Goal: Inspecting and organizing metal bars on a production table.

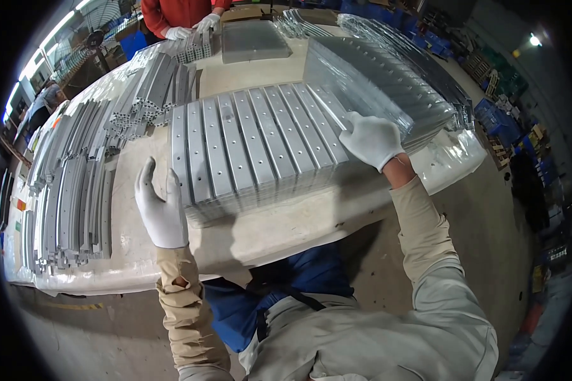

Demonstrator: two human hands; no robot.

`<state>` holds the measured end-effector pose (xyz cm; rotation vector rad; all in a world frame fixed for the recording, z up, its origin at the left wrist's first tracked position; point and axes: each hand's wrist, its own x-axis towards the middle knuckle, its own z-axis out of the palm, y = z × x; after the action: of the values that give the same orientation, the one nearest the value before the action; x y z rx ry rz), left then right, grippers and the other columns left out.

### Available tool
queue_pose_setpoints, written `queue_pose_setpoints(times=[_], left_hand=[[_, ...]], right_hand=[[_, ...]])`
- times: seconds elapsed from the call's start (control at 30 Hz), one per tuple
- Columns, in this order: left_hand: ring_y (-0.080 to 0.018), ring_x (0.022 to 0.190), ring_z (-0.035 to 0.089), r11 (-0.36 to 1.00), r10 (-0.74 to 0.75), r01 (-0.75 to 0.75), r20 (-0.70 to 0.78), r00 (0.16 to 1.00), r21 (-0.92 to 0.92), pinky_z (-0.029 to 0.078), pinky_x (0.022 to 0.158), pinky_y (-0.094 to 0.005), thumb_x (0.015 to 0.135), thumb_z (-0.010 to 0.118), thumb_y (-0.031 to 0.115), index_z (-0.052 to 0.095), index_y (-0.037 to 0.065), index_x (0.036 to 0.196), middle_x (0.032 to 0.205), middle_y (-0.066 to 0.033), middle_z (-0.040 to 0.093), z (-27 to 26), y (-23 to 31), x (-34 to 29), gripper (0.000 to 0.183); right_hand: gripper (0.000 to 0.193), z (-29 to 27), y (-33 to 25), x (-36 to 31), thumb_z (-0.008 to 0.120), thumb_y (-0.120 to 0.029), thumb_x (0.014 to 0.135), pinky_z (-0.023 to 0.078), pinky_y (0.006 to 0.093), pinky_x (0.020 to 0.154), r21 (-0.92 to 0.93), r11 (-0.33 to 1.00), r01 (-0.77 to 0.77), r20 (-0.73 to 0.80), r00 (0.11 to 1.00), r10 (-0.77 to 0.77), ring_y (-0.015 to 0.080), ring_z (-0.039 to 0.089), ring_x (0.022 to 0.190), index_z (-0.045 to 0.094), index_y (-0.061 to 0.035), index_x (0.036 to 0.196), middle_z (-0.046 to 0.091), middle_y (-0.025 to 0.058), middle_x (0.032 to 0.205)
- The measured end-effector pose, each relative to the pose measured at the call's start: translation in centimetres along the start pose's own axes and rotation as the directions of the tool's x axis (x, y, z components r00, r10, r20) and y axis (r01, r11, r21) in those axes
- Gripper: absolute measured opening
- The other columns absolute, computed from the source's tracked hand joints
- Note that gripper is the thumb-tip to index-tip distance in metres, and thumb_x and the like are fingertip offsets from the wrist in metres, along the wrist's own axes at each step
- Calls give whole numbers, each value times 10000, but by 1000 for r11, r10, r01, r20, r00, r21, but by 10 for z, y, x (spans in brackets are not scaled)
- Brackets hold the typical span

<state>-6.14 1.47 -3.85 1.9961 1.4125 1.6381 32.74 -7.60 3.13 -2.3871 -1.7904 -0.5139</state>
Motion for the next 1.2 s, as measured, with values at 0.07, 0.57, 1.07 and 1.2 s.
queue_pose_setpoints(times=[0.07, 0.57, 1.07, 1.2], left_hand=[[-279, 1318, 552, 970, -145, 154, 60, 988, -190, 430, 1132, -380, 1010, 636, 107, 513, -37, 1454, 1440, -176, 557, 10, -21, -11, 483], [-453, 1269, 580, 928, 269, -292, 123, 955, 232, 535, 1048, -435, 827, 760, 82, 557, -31, 1325, 1310, -294, 605, 9, -67, -41, 550], [-314, 1177, 654, 118, -358, -2, 44, 933, 993, 536, 1007, -429, 852, 763, 321, 440, -21, 1470, 1222, -156, 673, -161, -145, 84, 777], [-315, 1110, 692, 211, -461, 187, -71, 885, 959, 586, 918, -393, 866, 746, 322, 539, -4, 1405, 1166, -166, 703, -162, -154, 96, 663]], right_hand=[[378, -6, -6, 5, 594, -383, 946, 579, 480, 707, -76, 997, -15, 90, 996, 22, 361, 725, 787, 726, -148, 1211, 745, 150, 847], [267, 64, 27, -21, 622, -243, 1008, 496, 436, 918, 128, 985, 116, -290, 954, -74, 334, 631, 1070, 724, -23, 1120, 676, 141, 1152], [339, 82, 17, -26, 463, -184, 1095, 469, 432, 1079, 343, 916, 208, -342, 936, -84, 345, 612, 1249, 667, 47, 1235, 668, 204, 1285], [346, 90, 20, -26, 450, -179, 1099, 476, 430, 1072, 347, 916, 203, -358, 931, -71, 354, 620, 1234, 663, 54, 1239, 672, 214, 1283]])
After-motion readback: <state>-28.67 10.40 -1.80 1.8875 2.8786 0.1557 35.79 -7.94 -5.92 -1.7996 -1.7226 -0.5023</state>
